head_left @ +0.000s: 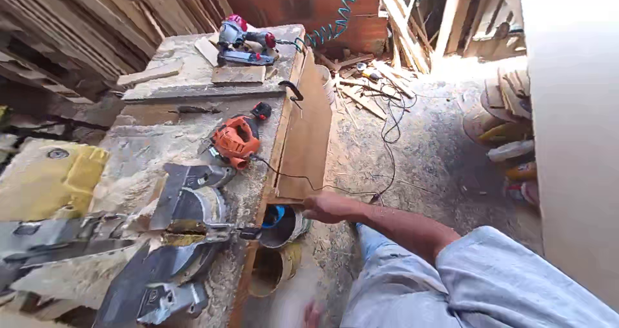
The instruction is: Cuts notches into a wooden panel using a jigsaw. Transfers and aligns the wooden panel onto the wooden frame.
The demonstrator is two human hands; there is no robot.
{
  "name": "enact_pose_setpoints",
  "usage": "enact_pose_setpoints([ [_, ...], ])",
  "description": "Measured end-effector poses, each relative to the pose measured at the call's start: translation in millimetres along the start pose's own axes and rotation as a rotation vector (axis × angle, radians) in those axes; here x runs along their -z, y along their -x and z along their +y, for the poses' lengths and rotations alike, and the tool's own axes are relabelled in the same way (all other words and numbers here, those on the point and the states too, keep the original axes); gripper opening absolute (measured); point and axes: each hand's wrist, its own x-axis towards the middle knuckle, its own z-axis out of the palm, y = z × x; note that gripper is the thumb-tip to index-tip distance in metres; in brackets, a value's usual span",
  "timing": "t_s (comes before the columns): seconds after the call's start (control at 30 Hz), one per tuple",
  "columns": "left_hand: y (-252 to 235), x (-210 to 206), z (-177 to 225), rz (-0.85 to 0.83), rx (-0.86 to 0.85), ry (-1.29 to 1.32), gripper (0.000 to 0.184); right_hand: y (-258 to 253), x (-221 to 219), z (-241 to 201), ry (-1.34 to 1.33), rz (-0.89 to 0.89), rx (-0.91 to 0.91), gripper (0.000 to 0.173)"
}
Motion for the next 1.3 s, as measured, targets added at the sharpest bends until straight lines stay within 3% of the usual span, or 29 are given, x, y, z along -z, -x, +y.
enact_pose_setpoints([
  [0.13,-24.7,-14.6,30.7,-0.090,-0.278,-0.240,0.045,244.6,-124.0,77.4,-0.082,-0.017,-0.320,0.035],
  [0.23,-25.4,-54.5,64.1,-0.231,-0.416,-0.393,0.045,422.3,-184.7,102.3,-0.296,0.269,-0.633,0.030],
  [0.37,10.6,-147.4,118.3,-0.417,-0.565,-0.574,0.042,619.1,-209.2,100.8,-0.504,0.728,-1.129,0.037],
  [0.47,43.8,-232.8,156.4,-0.510,-0.679,-0.561,0.038,742.1,-202.7,103.2,-0.530,1.156,-1.361,0.039],
  [0.53,69.0,-288.7,178.8,-0.579,-0.711,-0.477,0.036,814.4,-179.4,107.4,-0.465,1.339,-1.442,0.040],
  [0.67,108.4,-398.8,222.1,-0.647,-0.676,-0.318,0.038,947.6,-125.3,163.7,-0.291,1.562,-1.506,0.047],
  [0.77,121.2,-483.1,256.8,-0.625,-0.604,-0.270,0.047,1044.8,-86.9,249.3,-0.308,1.513,-1.540,0.064],
  [0.87,134.5,-562.7,283.5,-0.559,-0.473,-0.163,0.047,1113.3,-60.0,341.6,-0.365,1.204,-1.556,0.072],
  [0.97,142.9,-608.5,303.7,-0.363,-0.450,-0.190,0.053,1125.2,-46.5,389.1,-0.522,0.944,-1.486,0.064],
  [1.2,141.2,-632.0,308.3,-0.258,-0.430,-0.289,0.071,1138.0,-51.1,430.6,-1.319,0.964,-1.009,0.040],
  [1.3,142.6,-635.1,312.1,-0.238,-0.395,-0.320,0.070,1143.4,-53.7,451.2,-1.504,0.837,-0.866,0.034],
])
